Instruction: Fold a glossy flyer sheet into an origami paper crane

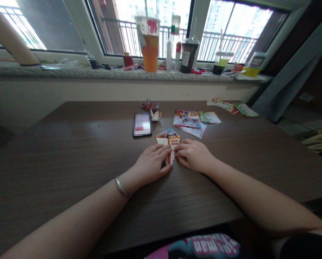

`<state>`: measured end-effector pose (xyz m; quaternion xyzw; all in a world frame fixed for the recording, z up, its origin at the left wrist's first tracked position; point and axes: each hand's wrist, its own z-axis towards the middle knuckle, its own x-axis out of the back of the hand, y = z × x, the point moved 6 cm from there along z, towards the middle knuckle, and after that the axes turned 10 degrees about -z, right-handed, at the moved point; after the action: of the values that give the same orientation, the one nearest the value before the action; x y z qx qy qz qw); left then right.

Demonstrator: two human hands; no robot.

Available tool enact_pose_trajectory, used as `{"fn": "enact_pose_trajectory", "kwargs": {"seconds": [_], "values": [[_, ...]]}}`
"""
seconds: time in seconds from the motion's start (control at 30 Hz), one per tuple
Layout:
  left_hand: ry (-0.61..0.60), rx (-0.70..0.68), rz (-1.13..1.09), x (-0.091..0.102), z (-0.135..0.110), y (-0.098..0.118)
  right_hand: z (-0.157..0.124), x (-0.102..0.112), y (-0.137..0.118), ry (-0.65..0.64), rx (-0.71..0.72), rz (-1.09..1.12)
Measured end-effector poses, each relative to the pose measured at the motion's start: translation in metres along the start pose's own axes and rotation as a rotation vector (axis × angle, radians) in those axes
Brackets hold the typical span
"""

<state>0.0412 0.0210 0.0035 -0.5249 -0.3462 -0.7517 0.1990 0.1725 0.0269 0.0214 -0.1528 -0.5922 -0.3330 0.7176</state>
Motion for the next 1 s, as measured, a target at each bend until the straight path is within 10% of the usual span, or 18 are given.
{"fn": "enact_pose_trajectory", "kwargs": {"seconds": [1.0], "values": [[-0.014, 0.007, -0.017, 0.001, -0.002, 0.0, 0.004, -0.009, 0.026, -0.063, -0.324, -0.178]]}}
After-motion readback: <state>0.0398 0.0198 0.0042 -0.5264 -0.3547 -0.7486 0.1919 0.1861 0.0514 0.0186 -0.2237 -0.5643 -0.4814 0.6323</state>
